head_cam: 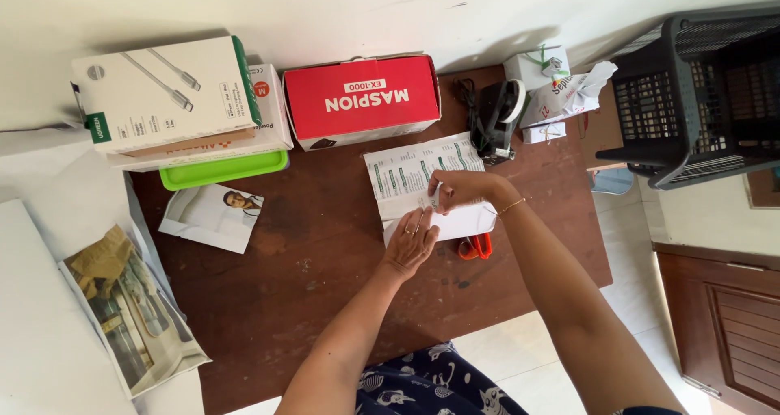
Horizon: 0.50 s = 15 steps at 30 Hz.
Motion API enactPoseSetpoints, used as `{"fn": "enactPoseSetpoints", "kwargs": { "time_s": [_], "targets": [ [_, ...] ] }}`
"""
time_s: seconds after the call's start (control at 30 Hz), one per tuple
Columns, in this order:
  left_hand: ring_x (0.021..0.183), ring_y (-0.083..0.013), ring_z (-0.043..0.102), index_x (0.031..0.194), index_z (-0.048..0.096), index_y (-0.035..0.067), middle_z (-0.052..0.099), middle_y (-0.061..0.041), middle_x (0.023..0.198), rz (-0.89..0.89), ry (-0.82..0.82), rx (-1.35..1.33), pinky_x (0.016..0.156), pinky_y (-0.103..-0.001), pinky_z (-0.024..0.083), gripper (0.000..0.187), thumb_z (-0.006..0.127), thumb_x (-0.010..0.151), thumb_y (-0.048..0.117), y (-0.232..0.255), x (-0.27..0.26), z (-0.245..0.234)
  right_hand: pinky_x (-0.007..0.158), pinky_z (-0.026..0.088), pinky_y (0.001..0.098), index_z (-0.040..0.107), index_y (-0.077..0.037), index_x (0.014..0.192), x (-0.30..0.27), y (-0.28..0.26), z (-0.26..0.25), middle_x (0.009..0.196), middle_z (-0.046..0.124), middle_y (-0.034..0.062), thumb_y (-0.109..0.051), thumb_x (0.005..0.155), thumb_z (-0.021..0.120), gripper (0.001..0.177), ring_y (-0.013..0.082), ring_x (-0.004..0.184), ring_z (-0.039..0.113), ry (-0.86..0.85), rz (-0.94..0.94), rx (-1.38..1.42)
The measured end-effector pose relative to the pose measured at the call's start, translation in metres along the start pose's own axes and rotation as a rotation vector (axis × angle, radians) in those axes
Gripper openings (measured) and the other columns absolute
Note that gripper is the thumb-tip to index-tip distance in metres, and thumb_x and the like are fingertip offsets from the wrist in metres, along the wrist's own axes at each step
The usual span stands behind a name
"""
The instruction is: The person folds a printed sheet of paper on a wooden table, trims it with scissors, and then folds it into a fan shape. The person uses both hands to align edges and crease folds, and uses red-handled scissors to cut the paper.
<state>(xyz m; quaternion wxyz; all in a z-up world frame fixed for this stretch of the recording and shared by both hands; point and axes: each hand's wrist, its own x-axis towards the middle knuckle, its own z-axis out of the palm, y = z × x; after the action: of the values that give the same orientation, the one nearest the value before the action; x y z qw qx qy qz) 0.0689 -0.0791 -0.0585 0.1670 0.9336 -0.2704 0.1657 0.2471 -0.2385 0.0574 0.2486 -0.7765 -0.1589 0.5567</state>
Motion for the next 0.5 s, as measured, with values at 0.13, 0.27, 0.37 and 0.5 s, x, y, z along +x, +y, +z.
{"fn": "enactPoseSetpoints", "kwargs": {
  "time_s": [0.13,0.27,0.37,0.5],
  "targets": [
    [0.136,-0.0354,0.046,0.119,0.051,0.008,0.050,-0.022,0.147,0.007,0.047,-0.013,0.119,-0.046,0.037,0.035,0.070,0.090,0.014,-0.001,-0.001,0.001,0.071,0.048,0.0290,0.056,-0.006,0.123,0.004,-0.002,-0.003,0.086,0.076,0.0048,-0.017,0.081,0.081,0.050,0.0147,0.082,0.066,-0.030,0.038,-0.022],
    [0.136,-0.0348,0.046,0.119,0.052,0.008,0.050,-0.022,0.146,0.004,0.028,0.000,0.119,-0.045,0.037,0.035,0.070,0.090,0.014,0.000,0.000,0.002,0.071,0.051,0.0272,0.058,-0.005,0.118,0.005,-0.008,-0.001,0.087,0.079,0.0065,-0.020,0.080,0.083,0.049,0.0153,0.084,0.071,-0.004,0.058,-0.071],
    [0.136,-0.0350,0.046,0.118,0.052,0.007,0.050,-0.022,0.146,-0.009,0.031,0.001,0.120,-0.046,0.036,0.033,0.070,0.091,0.015,0.002,0.000,0.002,0.072,0.052,0.0270,0.062,-0.007,0.114,0.005,-0.016,0.001,0.087,0.079,0.0048,-0.025,0.076,0.086,0.049,0.0152,0.085,0.072,0.079,0.116,-0.203],
    [0.137,-0.0349,0.046,0.116,0.053,0.007,0.051,-0.021,0.146,-0.026,0.032,-0.010,0.121,-0.046,0.036,0.030,0.069,0.092,0.014,0.002,0.002,0.003,0.069,0.054,0.0302,0.062,-0.005,0.110,0.007,-0.030,0.001,0.082,0.079,0.0040,-0.028,0.072,0.090,0.052,0.0163,0.082,0.074,0.105,0.232,-0.281]
  ]
}}
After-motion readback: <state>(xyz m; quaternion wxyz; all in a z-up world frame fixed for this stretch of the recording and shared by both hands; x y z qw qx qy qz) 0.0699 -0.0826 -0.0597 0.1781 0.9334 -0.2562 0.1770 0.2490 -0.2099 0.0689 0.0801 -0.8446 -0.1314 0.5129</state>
